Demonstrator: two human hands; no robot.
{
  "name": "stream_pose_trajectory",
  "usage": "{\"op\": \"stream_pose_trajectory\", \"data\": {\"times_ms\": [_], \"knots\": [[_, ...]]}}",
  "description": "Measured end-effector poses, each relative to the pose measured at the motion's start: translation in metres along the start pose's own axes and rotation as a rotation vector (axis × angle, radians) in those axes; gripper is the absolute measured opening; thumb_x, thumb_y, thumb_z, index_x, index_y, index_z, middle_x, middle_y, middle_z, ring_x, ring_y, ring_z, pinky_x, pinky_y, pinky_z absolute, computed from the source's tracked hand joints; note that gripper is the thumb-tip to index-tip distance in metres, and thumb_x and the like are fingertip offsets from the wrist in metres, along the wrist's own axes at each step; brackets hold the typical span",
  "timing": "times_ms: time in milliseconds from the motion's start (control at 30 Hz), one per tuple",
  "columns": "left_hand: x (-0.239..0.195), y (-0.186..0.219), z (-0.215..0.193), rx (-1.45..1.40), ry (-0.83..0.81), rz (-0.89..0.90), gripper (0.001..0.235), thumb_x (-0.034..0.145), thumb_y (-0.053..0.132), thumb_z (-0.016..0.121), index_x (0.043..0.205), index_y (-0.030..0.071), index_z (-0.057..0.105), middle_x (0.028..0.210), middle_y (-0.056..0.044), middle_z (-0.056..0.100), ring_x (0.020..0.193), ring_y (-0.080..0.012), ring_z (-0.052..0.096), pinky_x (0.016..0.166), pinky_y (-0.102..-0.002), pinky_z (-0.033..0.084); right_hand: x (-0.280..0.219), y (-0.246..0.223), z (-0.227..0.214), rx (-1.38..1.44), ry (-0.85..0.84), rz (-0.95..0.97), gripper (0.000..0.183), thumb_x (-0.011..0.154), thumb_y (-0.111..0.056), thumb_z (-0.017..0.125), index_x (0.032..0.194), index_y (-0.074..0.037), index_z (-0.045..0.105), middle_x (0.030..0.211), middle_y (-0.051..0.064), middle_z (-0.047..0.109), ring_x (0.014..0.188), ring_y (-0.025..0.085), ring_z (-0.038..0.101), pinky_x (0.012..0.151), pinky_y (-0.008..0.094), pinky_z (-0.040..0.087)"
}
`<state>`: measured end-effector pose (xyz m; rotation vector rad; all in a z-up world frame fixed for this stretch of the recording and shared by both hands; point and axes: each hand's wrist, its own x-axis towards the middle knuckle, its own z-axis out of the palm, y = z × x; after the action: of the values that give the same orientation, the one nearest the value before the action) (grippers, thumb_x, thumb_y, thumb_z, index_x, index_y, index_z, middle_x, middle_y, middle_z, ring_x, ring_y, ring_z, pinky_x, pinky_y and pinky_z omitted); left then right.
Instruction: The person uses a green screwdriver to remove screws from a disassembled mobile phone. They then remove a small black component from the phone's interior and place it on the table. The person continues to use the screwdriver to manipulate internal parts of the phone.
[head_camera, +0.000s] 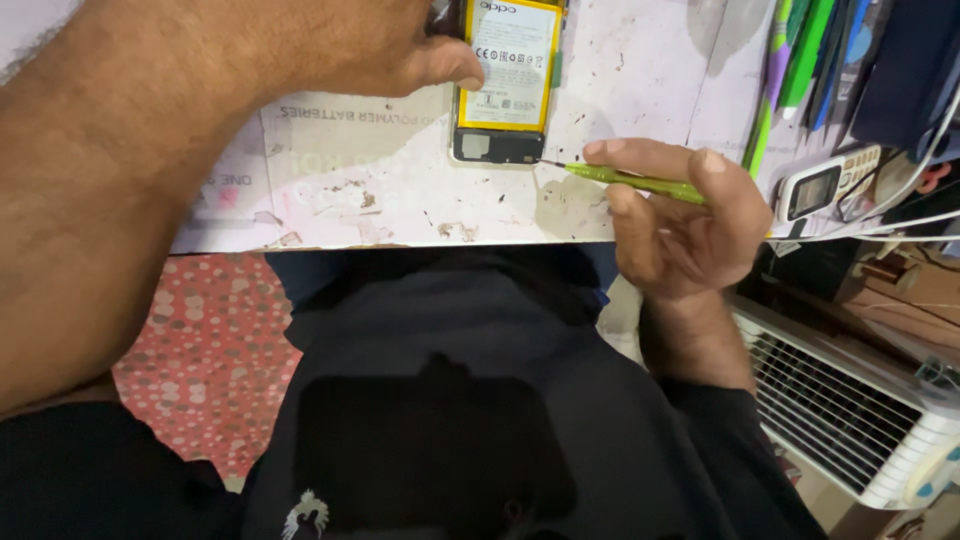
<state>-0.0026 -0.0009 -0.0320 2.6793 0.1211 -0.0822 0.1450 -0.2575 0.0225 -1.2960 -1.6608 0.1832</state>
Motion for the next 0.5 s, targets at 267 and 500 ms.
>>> {"op": "stream_pose_trajectory", "data": {"times_ms": [267,500], "knots": [[0.002,-0.005,0.015,-0.179,-0.015,-0.046,0.045,0.099,0.049,0.074,0.112,0.006,0.077,0.076,-0.016,0.073,0.060,-0.0305,0.070,0.060,-0.044,0.056,0.007,-0.023,0.001,-0.089,-0.068,0.097,0.065,0.103,0.014,0.056,0.154,-0.012,0.025,0.102,0.031,0.069,0.095,0.036,0.076,0.077,0.037,0.068],[0.006,-0.012,0.025,-0.217,0.090,0.081,0.042,0.101,0.045,0.075,0.108,0.003,0.078,0.078,-0.014,0.074,0.061,-0.0304,0.070,0.060,-0.044,0.055,0.016,-0.033,-0.001,-0.359,-0.121,-0.010,0.064,0.102,-0.005,0.073,0.154,-0.013,0.036,0.097,0.022,0.073,0.091,0.032,0.077,0.075,0.037,0.066]]}}
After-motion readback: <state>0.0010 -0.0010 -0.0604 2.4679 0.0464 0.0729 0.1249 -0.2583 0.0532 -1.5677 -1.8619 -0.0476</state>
